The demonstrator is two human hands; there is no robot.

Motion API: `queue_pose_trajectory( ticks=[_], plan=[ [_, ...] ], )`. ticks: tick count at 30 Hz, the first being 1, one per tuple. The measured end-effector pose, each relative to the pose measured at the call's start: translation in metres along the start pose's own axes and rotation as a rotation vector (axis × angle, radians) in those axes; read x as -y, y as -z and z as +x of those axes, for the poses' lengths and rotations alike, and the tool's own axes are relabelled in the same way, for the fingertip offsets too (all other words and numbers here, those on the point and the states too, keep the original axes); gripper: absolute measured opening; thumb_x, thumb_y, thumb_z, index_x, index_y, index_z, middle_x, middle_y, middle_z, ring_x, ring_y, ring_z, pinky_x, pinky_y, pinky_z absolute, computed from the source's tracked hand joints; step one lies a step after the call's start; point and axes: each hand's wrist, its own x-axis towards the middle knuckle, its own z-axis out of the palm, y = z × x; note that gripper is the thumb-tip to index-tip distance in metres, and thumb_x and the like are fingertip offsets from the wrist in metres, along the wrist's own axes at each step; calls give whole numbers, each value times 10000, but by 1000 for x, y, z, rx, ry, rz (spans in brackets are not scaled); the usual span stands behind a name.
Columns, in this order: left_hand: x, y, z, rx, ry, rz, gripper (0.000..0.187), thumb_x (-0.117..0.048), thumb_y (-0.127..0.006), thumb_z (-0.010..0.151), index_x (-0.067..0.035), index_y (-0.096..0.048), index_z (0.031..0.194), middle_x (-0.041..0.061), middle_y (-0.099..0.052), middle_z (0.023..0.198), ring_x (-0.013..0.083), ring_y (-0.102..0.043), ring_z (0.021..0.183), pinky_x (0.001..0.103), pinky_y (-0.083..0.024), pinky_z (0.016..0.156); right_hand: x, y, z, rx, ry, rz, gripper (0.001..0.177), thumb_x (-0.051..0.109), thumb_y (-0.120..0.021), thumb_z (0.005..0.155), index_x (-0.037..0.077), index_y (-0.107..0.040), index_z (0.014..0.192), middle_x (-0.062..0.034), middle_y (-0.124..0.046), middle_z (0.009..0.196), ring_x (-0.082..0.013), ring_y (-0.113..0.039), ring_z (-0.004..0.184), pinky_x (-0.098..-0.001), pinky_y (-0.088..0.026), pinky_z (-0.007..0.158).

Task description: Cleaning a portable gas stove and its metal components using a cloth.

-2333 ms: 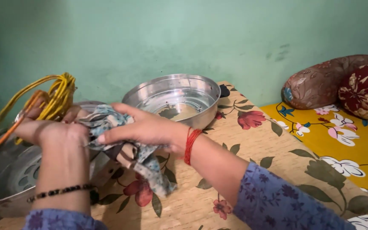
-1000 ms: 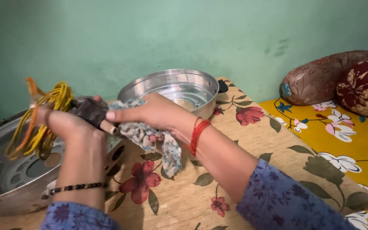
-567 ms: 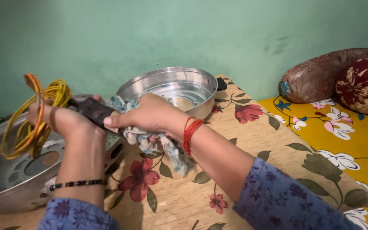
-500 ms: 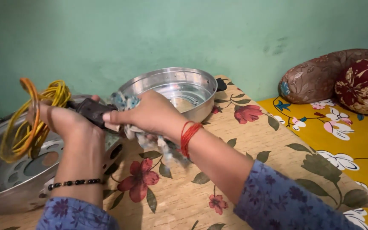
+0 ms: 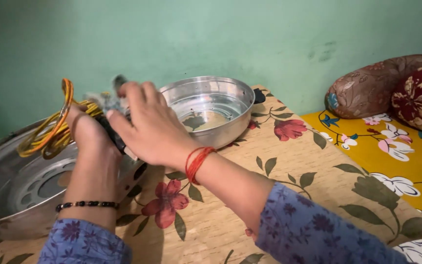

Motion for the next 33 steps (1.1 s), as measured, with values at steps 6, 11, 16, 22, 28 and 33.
queue_pose_trajectory(
  ticks=[6,11,16,22,28,33],
  plan=[
    [13,24,33,-58,-36,87,336,-419,-391,999,-128,-558,1014,88,-648,1017,254,-666,926,453,-584,819,33,55,16,650,-256,-68,474,462,-615,931,115,-662,1251,-148,-751,1098,-282,-742,1006,-421,-572,885],
    [-9,-8,-15,-43,123,-4,410,-445,-354,980,-102,-577,1014,107,-684,967,261,-696,878,452,-599,795,33,45,12,324,-218,13,435,389,-584,951,85,-615,1261,-146,-688,1166,-292,-702,1046,-411,-546,899],
    [13,25,24,87,-17,14,347,-400,-411,990,-93,-568,1034,91,-680,968,240,-688,891,420,-584,800,13,14,-1,268,-26,61,471,357,-545,969,88,-575,1355,-187,-610,1269,-363,-636,1119,-455,-503,943],
    [9,5,6,56,26,46,279,-372,-487,966,-110,-577,1007,68,-656,920,228,-676,856,418,-580,768,17,28,2,290,-106,40,493,360,-591,900,93,-595,1315,-174,-619,1255,-349,-642,1137,-434,-514,967],
    [4,-17,-8,119,-27,87,259,-376,-558,1026,-117,-563,1033,43,-592,920,199,-629,884,394,-555,798,16,42,-4,137,-92,59,458,326,-614,907,84,-636,1295,-159,-641,1208,-333,-634,1149,-430,-509,972],
    [-20,-63,-47,331,167,241,265,-323,-485,1022,-103,-632,1008,43,-663,891,185,-665,812,358,-580,759,13,60,-5,-100,-93,74,378,275,-635,908,85,-670,1234,-125,-645,1141,-277,-664,1009,-395,-552,873]
  ],
)
